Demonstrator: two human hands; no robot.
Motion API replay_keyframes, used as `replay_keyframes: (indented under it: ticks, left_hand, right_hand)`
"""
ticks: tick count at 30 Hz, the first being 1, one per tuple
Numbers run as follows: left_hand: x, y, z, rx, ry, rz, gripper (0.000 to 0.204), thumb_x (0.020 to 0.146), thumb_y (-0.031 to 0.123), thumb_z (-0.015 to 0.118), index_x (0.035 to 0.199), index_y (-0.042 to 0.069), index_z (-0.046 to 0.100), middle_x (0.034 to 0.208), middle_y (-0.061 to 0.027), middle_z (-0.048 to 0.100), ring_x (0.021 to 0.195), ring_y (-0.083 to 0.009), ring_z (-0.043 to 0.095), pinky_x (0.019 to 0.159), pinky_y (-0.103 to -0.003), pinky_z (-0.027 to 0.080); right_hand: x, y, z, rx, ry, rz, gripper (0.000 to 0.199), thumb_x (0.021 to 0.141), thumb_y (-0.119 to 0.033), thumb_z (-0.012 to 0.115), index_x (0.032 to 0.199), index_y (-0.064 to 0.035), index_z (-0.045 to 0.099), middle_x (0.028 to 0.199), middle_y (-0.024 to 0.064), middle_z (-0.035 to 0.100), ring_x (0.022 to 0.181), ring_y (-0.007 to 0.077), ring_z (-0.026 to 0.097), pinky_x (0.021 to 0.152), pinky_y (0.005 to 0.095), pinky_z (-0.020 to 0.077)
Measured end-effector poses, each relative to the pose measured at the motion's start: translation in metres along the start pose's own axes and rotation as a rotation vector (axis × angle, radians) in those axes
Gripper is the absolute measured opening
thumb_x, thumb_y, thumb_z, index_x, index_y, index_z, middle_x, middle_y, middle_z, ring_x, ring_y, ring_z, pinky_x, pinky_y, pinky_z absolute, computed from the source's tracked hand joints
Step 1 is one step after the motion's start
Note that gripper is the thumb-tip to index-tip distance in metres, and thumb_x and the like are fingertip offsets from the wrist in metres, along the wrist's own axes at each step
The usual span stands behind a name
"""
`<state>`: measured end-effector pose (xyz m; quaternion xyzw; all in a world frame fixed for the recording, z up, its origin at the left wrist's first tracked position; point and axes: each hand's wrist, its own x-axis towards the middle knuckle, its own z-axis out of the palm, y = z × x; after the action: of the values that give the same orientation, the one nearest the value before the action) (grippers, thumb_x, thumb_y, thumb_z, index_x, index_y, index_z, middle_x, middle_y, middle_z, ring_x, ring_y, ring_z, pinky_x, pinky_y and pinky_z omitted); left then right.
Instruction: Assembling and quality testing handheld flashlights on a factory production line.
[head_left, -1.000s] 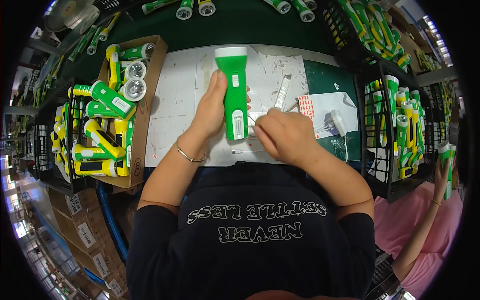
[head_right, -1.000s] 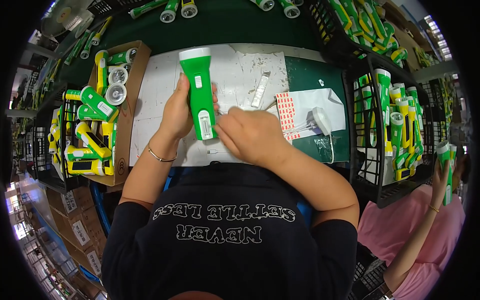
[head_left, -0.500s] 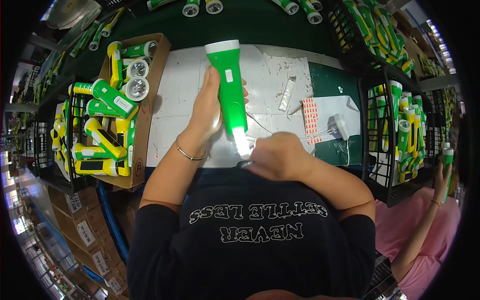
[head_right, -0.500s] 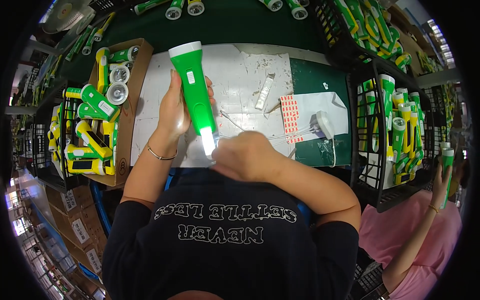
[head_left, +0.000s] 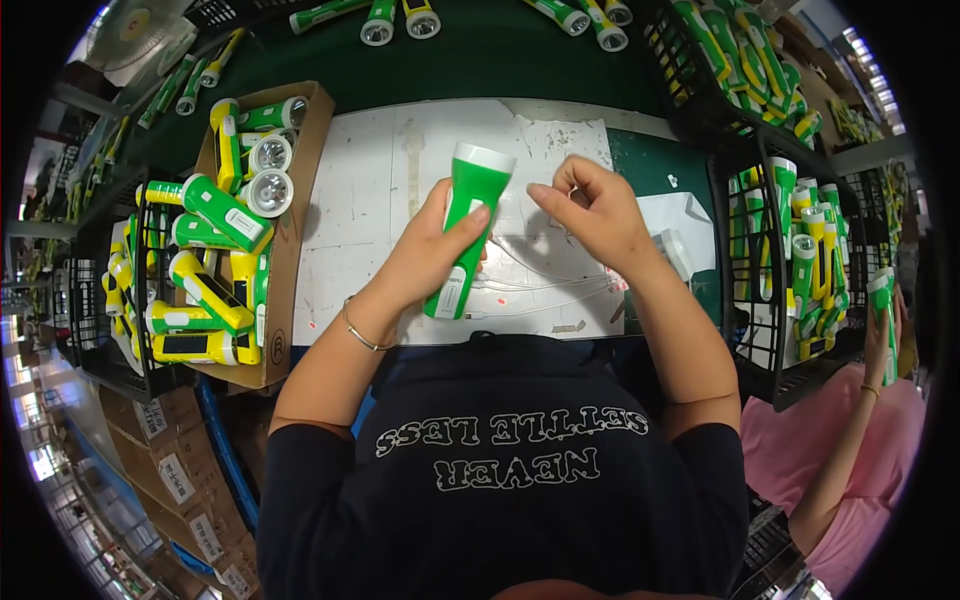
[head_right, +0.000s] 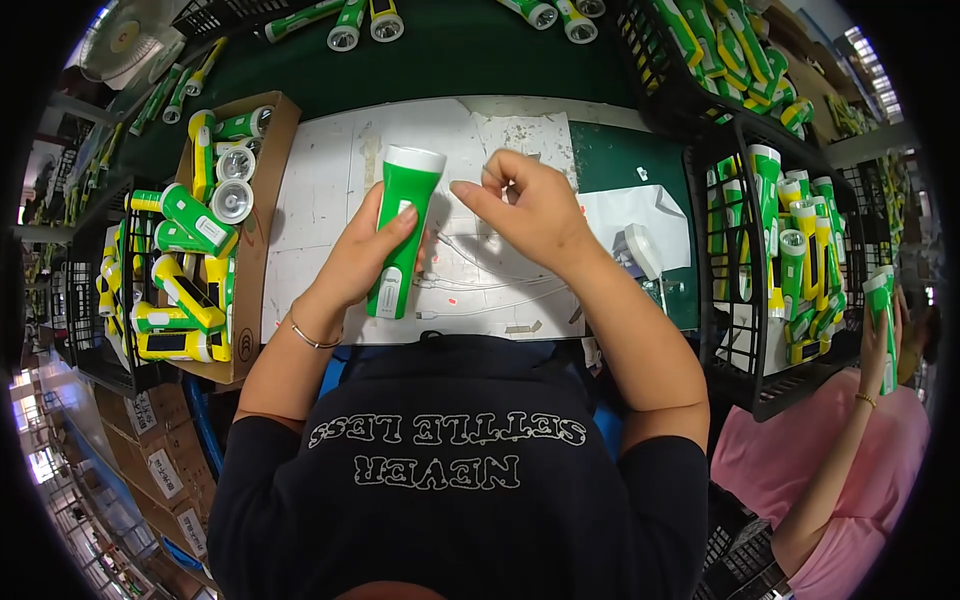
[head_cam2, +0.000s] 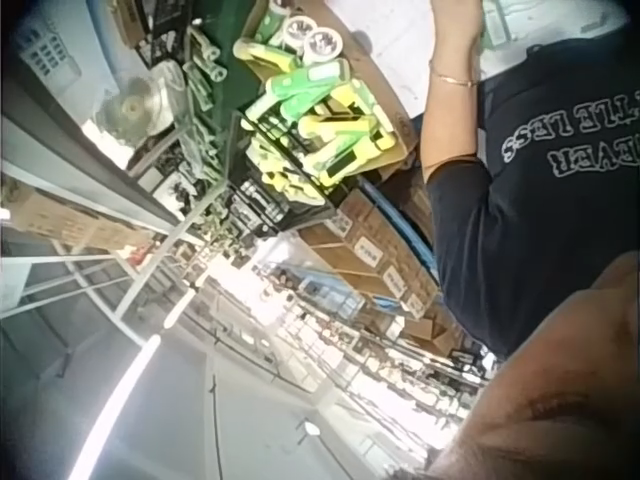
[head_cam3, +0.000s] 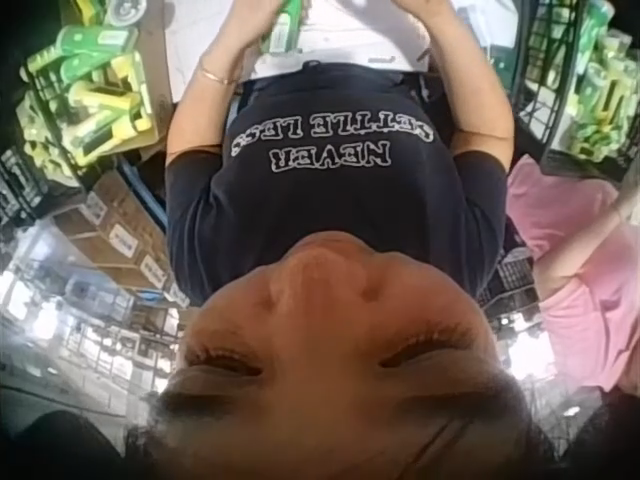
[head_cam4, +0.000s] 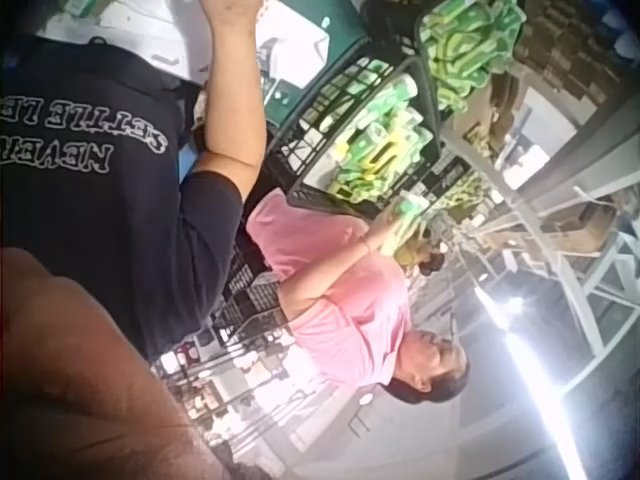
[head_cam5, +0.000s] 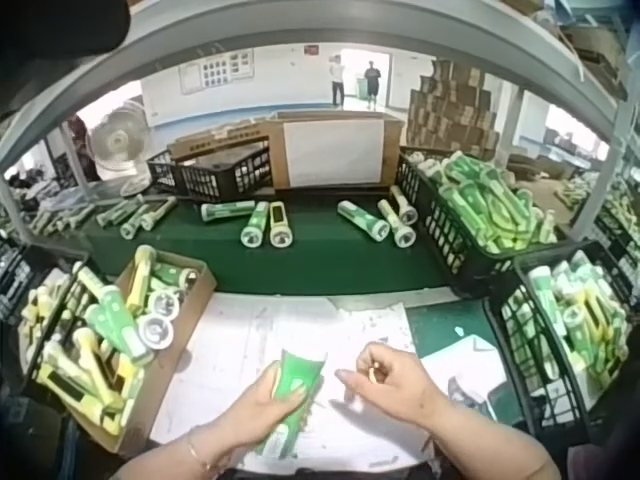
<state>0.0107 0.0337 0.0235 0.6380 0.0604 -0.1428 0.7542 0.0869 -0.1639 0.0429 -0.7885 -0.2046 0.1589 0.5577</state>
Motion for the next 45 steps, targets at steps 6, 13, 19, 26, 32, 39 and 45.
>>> replay_keyframes:
  ticks: [6, 13, 19, 26, 32, 39, 45]
  left_hand:
    - [-0.016, 0.020, -0.002, 1.120, 0.039, 0.425, 0.044, 0.075, 0.019, 0.065, 0.114, 0.009, 0.048, 0.096, -0.0134, 0.058, 0.086, -0.0321, 0.058, 0.073, -0.038, 0.049]
    - [-0.041, 0.037, -0.048, 1.244, 0.049, 0.244, 0.038, 0.067, 0.011, 0.066, 0.102, 0.002, 0.055, 0.093, -0.0161, 0.060, 0.087, -0.0338, 0.059, 0.076, -0.038, 0.047]
    - [-0.032, 0.032, -0.026, 0.875, -0.205, 0.124, 0.043, 0.073, 0.017, 0.070, 0.108, 0.001, 0.050, 0.091, -0.0176, 0.061, 0.084, -0.0329, 0.060, 0.075, -0.035, 0.047]
    - [-0.025, -0.004, -0.032, 0.546, -0.149, 0.090, 0.063, 0.075, 0.019, 0.069, 0.126, 0.000, 0.037, 0.109, -0.0198, 0.056, 0.097, -0.0280, 0.058, 0.084, -0.034, 0.045]
    - [-0.021, -0.009, -0.026, 0.347, -0.049, -0.038, 0.066, 0.077, 0.016, 0.070, 0.130, 0.002, 0.034, 0.116, -0.0124, 0.050, 0.102, -0.0199, 0.051, 0.091, -0.032, 0.041]
    - [-0.012, -0.012, -0.009, 0.554, 0.067, 0.066, 0.065, 0.074, 0.020, 0.070, 0.127, 0.002, 0.037, 0.111, -0.0188, 0.055, 0.101, -0.0275, 0.057, 0.087, -0.033, 0.044]
    - [-0.009, -0.008, 0.004, 0.649, 0.063, 0.119, 0.065, 0.073, 0.017, 0.069, 0.127, 0.003, 0.038, 0.112, -0.0194, 0.054, 0.100, -0.0313, 0.057, 0.088, -0.035, 0.044]
  right_hand:
    - [0.002, -0.018, -0.021, -0.218, -0.293, -0.033, 0.065, 0.064, -0.036, 0.079, 0.118, -0.0122, 0.051, 0.083, 0.0078, 0.060, 0.068, 0.0167, 0.056, 0.064, 0.0273, 0.0449]
    - [-0.008, -0.004, -0.033, 0.074, -0.227, 0.001, 0.065, 0.059, -0.015, 0.083, 0.117, -0.0172, 0.052, 0.095, 0.0008, 0.055, 0.057, 0.0019, 0.038, 0.051, 0.0166, 0.0315]
    - [-0.003, -0.002, -0.010, 0.082, -0.353, -0.012, 0.064, 0.062, -0.015, 0.081, 0.119, -0.0159, 0.052, 0.098, 0.0005, 0.054, 0.061, 0.0017, 0.037, 0.055, 0.0164, 0.0342]
    - [-0.002, 0.033, 0.022, -0.196, -0.170, 0.012, 0.040, 0.074, -0.022, 0.070, 0.108, -0.0082, 0.056, 0.078, 0.0022, 0.059, 0.057, 0.0098, 0.047, 0.052, 0.0239, 0.0375]
    - [-0.008, 0.055, 0.057, -0.629, -0.030, -0.118, 0.025, 0.078, -0.029, 0.065, 0.092, -0.0078, 0.062, 0.082, 0.0081, 0.061, 0.071, 0.0230, 0.061, 0.064, 0.0330, 0.0486]
    - [-0.010, 0.028, 0.020, 0.154, -0.164, 0.170, 0.020, 0.077, -0.017, 0.071, 0.084, 0.0008, 0.064, 0.075, 0.0049, 0.065, 0.070, 0.0063, 0.058, 0.062, 0.0209, 0.0459]
    - [-0.012, 0.020, 0.013, 0.405, -0.203, 0.305, 0.016, 0.077, -0.012, 0.070, 0.082, 0.0027, 0.063, 0.075, 0.0059, 0.065, 0.070, 0.0080, 0.060, 0.066, 0.0194, 0.0474]
